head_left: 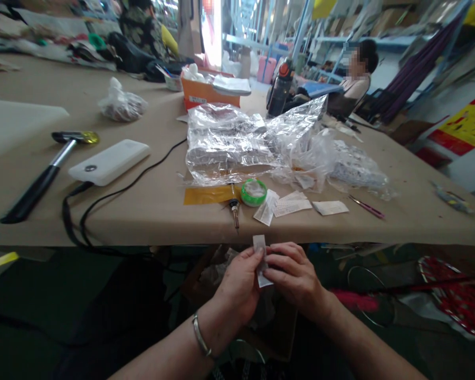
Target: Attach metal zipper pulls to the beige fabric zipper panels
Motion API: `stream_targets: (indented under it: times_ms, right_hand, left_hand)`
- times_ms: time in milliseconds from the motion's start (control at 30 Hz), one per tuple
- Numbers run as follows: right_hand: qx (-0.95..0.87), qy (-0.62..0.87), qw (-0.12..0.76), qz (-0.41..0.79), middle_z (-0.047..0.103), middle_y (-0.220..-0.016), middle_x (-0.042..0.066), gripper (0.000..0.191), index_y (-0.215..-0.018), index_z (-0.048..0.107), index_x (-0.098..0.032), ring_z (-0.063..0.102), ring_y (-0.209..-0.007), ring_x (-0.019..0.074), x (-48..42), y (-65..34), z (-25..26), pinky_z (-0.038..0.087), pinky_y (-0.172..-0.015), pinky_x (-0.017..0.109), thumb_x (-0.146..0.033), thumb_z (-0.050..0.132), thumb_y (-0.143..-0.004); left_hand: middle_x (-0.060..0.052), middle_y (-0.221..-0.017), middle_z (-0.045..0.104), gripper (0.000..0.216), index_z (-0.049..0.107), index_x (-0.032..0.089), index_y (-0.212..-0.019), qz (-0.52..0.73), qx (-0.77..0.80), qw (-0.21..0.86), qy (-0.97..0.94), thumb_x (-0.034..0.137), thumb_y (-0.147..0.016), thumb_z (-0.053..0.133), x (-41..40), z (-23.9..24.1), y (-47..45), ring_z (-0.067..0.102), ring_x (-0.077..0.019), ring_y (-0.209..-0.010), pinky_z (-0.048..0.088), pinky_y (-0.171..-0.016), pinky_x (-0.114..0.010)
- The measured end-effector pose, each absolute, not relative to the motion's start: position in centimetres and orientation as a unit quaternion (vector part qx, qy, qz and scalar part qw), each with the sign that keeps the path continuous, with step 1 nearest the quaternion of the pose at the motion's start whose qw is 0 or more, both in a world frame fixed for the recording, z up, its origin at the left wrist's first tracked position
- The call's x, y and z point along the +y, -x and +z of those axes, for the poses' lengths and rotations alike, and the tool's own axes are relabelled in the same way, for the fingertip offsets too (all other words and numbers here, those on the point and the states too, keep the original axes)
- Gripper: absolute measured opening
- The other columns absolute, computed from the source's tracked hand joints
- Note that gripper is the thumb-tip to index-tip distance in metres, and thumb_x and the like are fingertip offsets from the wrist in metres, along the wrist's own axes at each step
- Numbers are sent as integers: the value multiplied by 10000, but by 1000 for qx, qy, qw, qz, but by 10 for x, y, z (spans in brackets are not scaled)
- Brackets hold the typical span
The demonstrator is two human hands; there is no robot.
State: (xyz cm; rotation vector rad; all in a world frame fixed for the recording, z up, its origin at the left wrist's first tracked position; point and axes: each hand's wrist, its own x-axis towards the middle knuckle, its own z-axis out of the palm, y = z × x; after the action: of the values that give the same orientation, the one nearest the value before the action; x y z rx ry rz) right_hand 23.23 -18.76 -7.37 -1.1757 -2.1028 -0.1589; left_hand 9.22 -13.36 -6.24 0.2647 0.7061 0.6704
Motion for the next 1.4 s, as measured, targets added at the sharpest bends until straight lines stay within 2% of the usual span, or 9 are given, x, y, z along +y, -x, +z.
stream_targets:
  times_ms: [200,300,367,500,700,900,1067,1200,1400]
  right_hand:
    - [-721,621,289,-104,596,-1196,147,435,-1307,505,-157,486,-1163,290,-156,-263,-64,443,-987,484,-290,507,-893]
    - [-708,662,211,-123,548,-1280,171,507,-1310,508,-140,447,-1200,337,-141,-272,-62,403,-999,535,-369,559,-861]
    - [-715,658,196,-132,565,-1278,144,415,-1258,564,-177,460,-1193,323,-140,-275,-66,397,-999,522,-323,555,-869]
    - [-716,624,282,-137,655,-1137,91,246,-1089,667,-214,521,-1147,259,-145,-283,-78,430,-995,453,-223,515,-896]
    - [-703,550,442,-85,688,-1015,72,185,-953,690,-239,595,-1088,216,-161,-273,-78,507,-924,417,-164,537,-882]
    - [-811,438,386,-15,702,-970,44,164,-935,675,-242,599,-1087,201,-188,-234,-80,484,-956,425,-156,547,-880]
    - [-828,427,363,-10,702,-971,51,156,-931,665,-217,579,-1128,195,-192,-233,-92,456,-988,420,-136,541,-883]
    - [-835,418,357,3,696,-990,58,154,-931,659,-202,551,-1163,203,-196,-232,-93,467,-984,407,-110,555,-866]
    - [-794,495,353,-8,649,-1142,101,364,-1253,517,-184,501,-1215,226,-193,-262,-78,472,-996,418,-213,524,-890]
  left_hand:
    - [-55,-690,648,106,624,110,-882,281,427,831,-220,190,-820,596,-131,-73,-91,619,-135,-583,526,-581,-268]
    - [-40,-640,641,119,621,122,-891,272,431,820,-261,199,-800,619,-133,-77,-89,609,-131,-544,512,-545,-248]
    - [-37,-623,636,115,620,121,-877,266,438,816,-268,203,-797,624,-133,-77,-89,605,-130,-533,502,-525,-236]
    - [-75,-675,656,104,620,94,-847,252,454,819,-246,188,-829,579,-133,-68,-91,610,-130,-534,509,-533,-246]
    - [-111,-737,675,128,617,79,-859,231,429,852,-193,151,-849,512,-129,-57,-94,641,-166,-583,537,-592,-312]
    - [-44,-653,632,68,642,83,-730,275,348,887,-128,68,-759,582,-128,-58,-93,555,-86,-518,434,-495,-187]
    - [-50,-670,614,131,636,79,-720,250,342,901,-91,112,-810,547,-131,-60,-91,559,-83,-551,415,-482,-168]
    - [-54,-686,628,54,637,73,-728,266,356,887,-122,63,-763,597,-133,-64,-91,568,-85,-550,410,-465,-159]
    - [-91,-712,671,51,626,84,-839,238,416,862,-166,113,-808,598,-134,-61,-93,630,-142,-575,522,-548,-245]
